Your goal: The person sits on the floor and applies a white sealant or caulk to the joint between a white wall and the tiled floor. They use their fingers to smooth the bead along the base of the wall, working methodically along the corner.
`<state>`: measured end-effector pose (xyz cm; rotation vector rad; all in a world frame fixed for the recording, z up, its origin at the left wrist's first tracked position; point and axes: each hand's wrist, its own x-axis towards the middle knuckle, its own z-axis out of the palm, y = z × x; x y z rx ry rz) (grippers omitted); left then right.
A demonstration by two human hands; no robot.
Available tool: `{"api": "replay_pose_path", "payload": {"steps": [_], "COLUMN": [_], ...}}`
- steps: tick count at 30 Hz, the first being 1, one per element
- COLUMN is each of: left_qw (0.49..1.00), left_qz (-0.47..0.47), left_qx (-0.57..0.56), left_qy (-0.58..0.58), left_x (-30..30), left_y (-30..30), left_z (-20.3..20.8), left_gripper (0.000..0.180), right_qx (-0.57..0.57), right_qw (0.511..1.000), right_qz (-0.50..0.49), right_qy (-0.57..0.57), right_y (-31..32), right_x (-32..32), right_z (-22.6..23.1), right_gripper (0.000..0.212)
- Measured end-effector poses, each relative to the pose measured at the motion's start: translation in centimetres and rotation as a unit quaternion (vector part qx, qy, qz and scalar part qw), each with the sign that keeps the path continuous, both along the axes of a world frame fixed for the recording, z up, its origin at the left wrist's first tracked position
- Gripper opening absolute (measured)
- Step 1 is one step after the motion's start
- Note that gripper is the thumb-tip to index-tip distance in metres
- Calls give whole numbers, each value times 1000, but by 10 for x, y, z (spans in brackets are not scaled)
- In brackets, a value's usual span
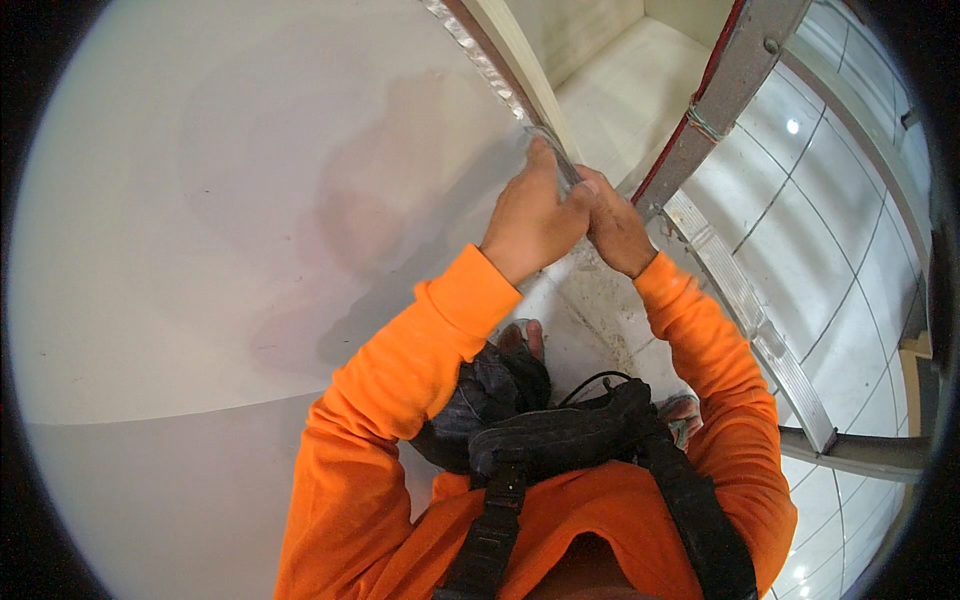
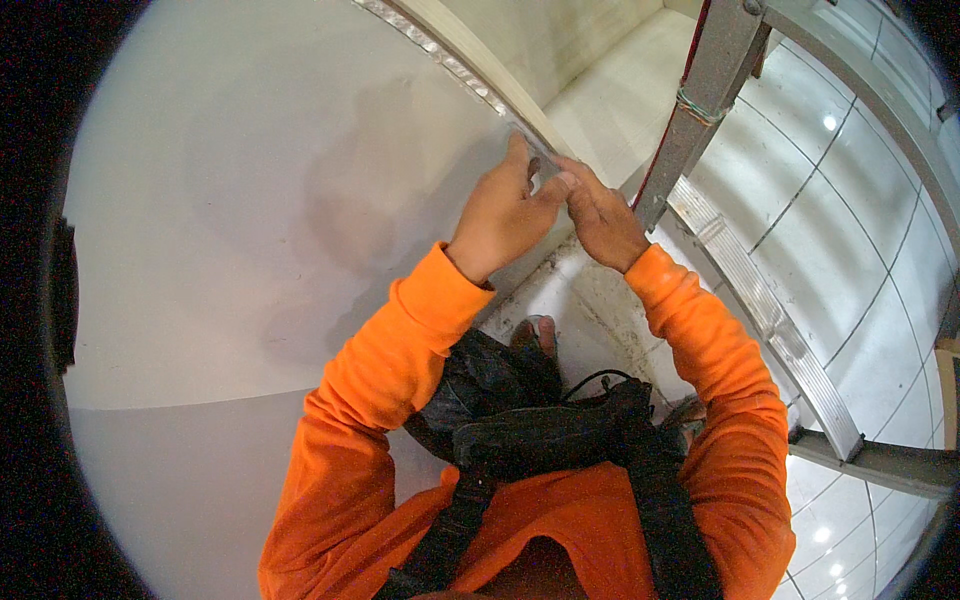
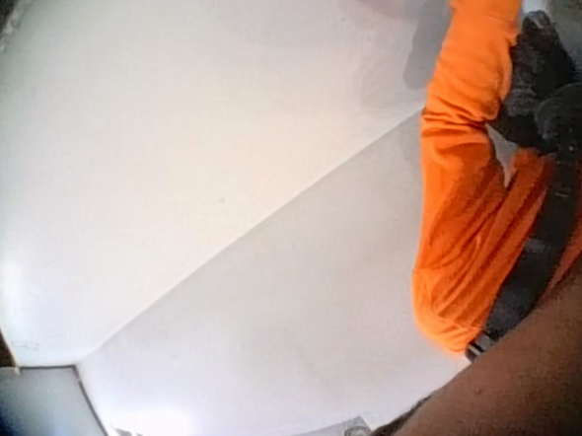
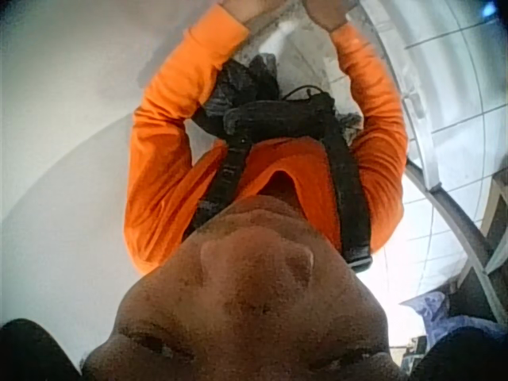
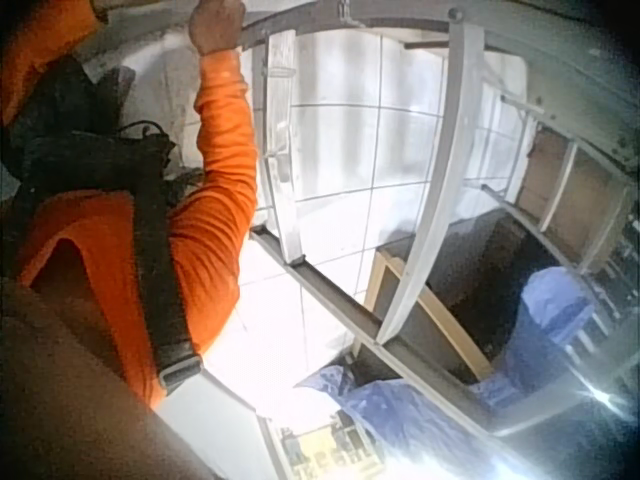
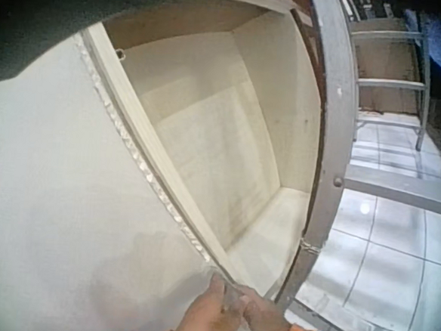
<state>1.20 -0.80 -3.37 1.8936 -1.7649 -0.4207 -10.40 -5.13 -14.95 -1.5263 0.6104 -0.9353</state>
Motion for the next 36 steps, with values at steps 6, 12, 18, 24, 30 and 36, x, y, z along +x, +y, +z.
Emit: {"api": "replay_pose_path", "payload": {"steps": [6, 12, 18, 24, 30, 36], "left_qw": [1000, 1000, 997, 999, 996, 995], "left_qz": [-10, -5, -4, 10, 73, 99], "left_qx": [-15, -23, -61, -28, 14, -5], "left_qy": [6, -8, -40, -11, 50, 10], "left_x": [-2, -3, -1, -7, -11, 12], "left_y": [0, 1, 0, -1, -5, -17], "left_z": [6, 7, -1, 10, 17, 19], "left_gripper": [42, 51, 53, 47, 33, 29], "right_qx": [-14, 40, 47, -21, -141, -39], "right_qw": [1000, 997, 996, 1000, 986, 988], "right_qz": [-13, 36, 47, 14, -84, -129], "right_qy": [-17, -61, -56, -8, 21, 76], "right_y": [1, -6, -7, -10, 8, 37], "right_x": [1, 1, -1, -3, 11, 44], "right_z": [7, 3, 3, 7, 21, 27], "right_gripper": [51, 53, 53, 45, 34, 40]}}
